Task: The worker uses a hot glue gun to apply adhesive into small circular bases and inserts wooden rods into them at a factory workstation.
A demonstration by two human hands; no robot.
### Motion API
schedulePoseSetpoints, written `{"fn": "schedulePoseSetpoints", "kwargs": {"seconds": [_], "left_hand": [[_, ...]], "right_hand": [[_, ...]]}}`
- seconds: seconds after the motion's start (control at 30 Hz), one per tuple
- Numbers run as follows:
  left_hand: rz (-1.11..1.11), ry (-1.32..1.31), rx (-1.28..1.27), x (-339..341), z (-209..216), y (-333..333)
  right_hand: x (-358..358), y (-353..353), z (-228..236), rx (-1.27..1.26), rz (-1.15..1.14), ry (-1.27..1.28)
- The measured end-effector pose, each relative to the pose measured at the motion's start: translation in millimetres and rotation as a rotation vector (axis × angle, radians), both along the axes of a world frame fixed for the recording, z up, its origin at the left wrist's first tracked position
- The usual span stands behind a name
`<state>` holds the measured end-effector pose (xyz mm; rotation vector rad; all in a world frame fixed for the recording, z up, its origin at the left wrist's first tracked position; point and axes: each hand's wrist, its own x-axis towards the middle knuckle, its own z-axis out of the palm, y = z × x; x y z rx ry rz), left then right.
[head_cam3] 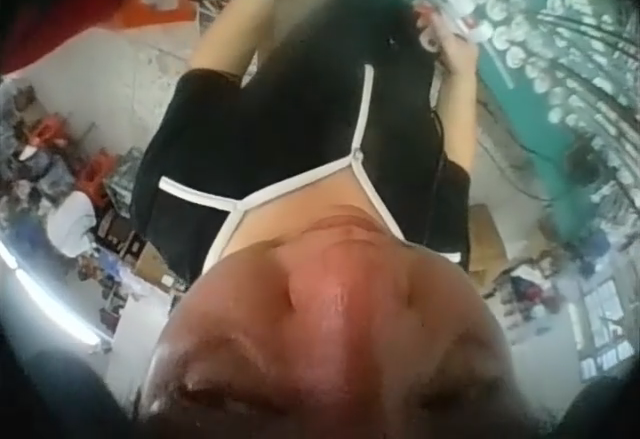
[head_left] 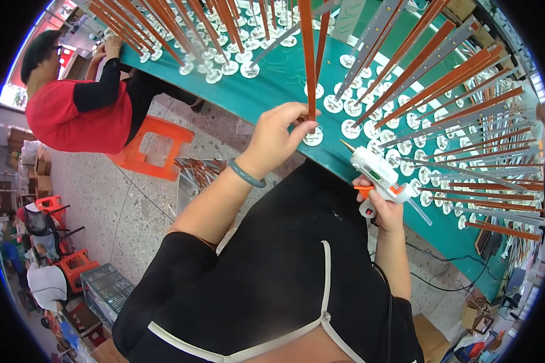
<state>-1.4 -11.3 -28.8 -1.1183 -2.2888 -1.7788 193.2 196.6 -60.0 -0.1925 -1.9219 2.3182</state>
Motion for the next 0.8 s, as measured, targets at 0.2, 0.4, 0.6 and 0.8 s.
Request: {"fn": "schedulePoseSetpoints", "kwargs": {"seconds": [0.2, 0.4, 0.6, 0.8], "left_hand": [[-0.06, 0.102, -0.101, 0.6, 7.6, -2.0], [-0.087, 0.084, -0.079, -8.9, 1.3, -2.2], [-0.086, 0.147, -0.069, -2.9, 2.7, -7.3], [-0.03, 0.01, -0.009, -8.5, 26.7, -29.8]], "right_hand": [[-2.3, -7.6, 5.7, 0.038, 0.026, -0.043], [-7.2, -10.8, 7.3, 0.07, 0.001, -0.055], [-2.0, -6.3, 0.5, 0.027, 0.012, 0.046], [2.8, -2.7, -3.6, -0.014, 0.011, 0.097]]}}
